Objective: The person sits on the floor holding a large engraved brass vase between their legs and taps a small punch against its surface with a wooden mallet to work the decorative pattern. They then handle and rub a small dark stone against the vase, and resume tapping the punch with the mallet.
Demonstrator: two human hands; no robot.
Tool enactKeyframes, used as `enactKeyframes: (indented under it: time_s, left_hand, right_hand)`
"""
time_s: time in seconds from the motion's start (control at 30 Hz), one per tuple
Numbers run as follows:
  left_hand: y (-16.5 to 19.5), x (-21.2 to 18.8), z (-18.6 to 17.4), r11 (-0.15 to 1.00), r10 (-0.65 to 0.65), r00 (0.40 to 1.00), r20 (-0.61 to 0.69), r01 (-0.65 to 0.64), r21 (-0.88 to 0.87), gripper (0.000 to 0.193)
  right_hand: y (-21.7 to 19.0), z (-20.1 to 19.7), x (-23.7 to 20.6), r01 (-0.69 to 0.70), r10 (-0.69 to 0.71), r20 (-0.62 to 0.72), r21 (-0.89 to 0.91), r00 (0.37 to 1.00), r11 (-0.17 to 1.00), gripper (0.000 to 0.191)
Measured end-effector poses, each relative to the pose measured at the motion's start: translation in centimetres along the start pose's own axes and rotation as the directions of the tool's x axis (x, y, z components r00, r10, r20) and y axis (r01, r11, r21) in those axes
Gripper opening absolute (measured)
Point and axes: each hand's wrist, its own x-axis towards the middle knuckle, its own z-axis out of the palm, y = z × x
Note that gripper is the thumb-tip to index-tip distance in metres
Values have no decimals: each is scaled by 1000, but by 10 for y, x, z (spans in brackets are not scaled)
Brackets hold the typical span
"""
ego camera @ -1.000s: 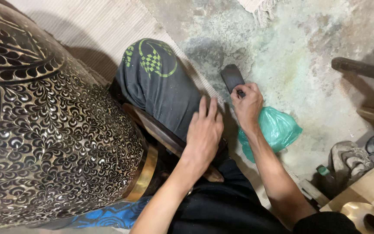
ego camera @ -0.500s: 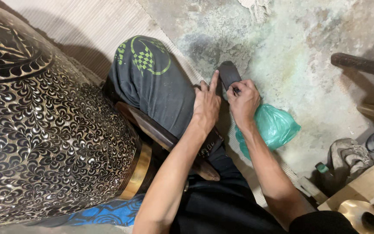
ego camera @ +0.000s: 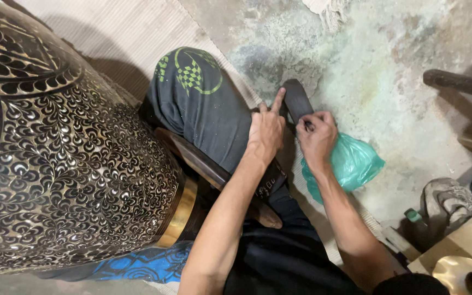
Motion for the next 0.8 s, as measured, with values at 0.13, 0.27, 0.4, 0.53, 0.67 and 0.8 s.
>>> enactKeyframes:
  time_s: [0.13,0.27,0.4,0.53,0.67,0.8]
  left_hand:
    - [3,2,8,1000,-21,995,-98,19,-20,57]
    - [2,3,9,999,-26,999,-44,25,-28,57]
    - [0,3,9,998,-57,991,-119,53,-41,36]
    - [0,1,11,998,-49,996,-77,47,-35,43]
    - [-1,0,10,998,-50,995,-85,47,-40,42]
    - [-5,-1,7,997,-52,996,-75,48,-54,41]
  right_hand:
    - [-6,9,15,34,-33,-30,35,999,999,10]
    - [-8,5,11,32,-33,-25,-32,999,999,9]
    - [-10,-2,-1,-35,35,-6,12,999,999,9]
    - [-12,7,13,65,-64,-48,15,997,998,10]
    - [-15,9,20,63,-61,-27,74,998,995,9]
    - [-18,2,7,20,-20,16,6,1000,1000,8]
